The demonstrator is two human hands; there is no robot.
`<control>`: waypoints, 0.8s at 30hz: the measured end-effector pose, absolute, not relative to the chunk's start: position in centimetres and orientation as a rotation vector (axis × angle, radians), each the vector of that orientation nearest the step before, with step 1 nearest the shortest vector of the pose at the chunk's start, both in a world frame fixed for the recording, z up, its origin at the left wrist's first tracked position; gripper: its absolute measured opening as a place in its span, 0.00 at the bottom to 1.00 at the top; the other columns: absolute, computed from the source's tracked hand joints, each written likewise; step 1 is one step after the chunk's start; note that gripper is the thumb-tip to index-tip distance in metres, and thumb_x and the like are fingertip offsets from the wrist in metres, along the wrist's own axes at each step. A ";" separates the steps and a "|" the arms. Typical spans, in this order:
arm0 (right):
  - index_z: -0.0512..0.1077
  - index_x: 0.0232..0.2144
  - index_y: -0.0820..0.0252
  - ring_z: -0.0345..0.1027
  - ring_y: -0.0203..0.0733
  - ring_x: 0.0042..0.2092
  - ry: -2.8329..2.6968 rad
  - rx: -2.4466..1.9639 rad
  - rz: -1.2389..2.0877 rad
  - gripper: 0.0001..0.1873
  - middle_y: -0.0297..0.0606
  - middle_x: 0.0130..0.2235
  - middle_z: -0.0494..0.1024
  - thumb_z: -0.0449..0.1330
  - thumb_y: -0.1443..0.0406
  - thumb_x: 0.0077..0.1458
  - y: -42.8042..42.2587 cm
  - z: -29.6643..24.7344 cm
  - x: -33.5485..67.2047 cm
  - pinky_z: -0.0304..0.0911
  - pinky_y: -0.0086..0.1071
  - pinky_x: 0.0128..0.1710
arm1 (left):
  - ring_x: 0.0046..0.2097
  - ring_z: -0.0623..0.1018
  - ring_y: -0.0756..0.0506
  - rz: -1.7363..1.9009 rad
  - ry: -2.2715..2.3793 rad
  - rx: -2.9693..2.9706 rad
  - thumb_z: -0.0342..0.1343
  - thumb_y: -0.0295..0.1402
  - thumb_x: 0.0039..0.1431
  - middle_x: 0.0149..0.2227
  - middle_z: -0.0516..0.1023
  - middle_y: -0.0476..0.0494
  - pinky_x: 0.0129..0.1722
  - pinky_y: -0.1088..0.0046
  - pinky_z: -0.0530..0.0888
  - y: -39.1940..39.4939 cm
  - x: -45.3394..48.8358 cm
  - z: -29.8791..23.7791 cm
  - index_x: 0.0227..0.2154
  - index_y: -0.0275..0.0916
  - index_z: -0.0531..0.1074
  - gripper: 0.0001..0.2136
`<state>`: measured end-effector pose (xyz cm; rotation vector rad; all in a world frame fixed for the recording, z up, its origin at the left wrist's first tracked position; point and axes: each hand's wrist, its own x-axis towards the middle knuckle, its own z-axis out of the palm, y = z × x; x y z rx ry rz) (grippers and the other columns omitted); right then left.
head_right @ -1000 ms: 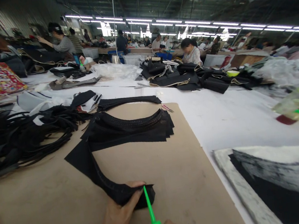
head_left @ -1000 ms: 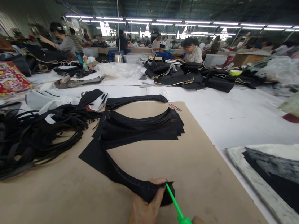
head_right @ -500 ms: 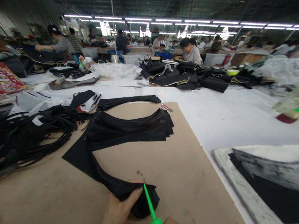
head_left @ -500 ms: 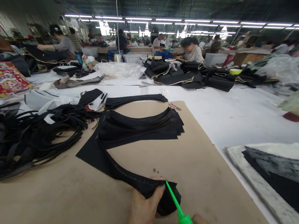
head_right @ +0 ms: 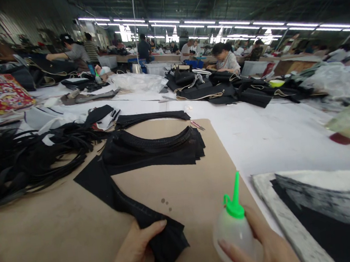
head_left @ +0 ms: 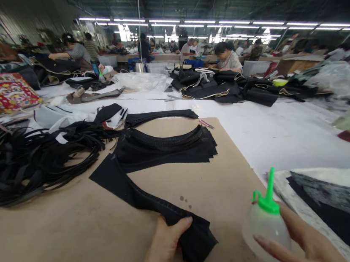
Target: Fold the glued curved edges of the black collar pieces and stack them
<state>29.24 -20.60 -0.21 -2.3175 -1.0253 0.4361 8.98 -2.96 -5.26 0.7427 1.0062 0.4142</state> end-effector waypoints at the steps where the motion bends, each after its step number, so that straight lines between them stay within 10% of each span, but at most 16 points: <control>1: 0.63 0.59 0.52 0.63 0.59 0.58 -0.970 -2.309 0.407 0.41 0.43 0.56 0.72 0.61 0.44 0.45 -20.2 -0.2 30.0 0.58 0.46 0.58 | 0.50 0.78 0.37 0.436 1.018 0.747 0.66 0.34 0.45 0.47 0.79 0.39 0.44 0.65 0.75 -3.0 9.0 -5.2 0.52 0.38 0.68 0.28; 17: 0.63 0.55 0.59 0.70 0.58 0.47 -0.849 -2.418 -0.022 0.40 0.47 0.49 0.74 0.55 0.40 0.49 -19.4 -7.6 34.9 0.65 0.47 0.46 | 0.51 0.76 0.36 0.515 1.042 0.849 0.67 0.33 0.43 0.45 0.80 0.38 0.51 0.64 0.73 -3.2 8.6 -5.4 0.44 0.34 0.71 0.24; 24: 0.66 0.45 0.51 0.71 0.41 0.42 -1.529 -2.112 0.065 0.09 0.36 0.41 0.74 0.53 0.60 0.63 -18.2 -4.2 25.2 0.66 0.32 0.41 | 0.51 0.76 0.35 0.448 1.050 0.992 0.63 0.34 0.45 0.44 0.80 0.36 0.51 0.63 0.72 -3.5 8.5 -6.0 0.46 0.33 0.70 0.23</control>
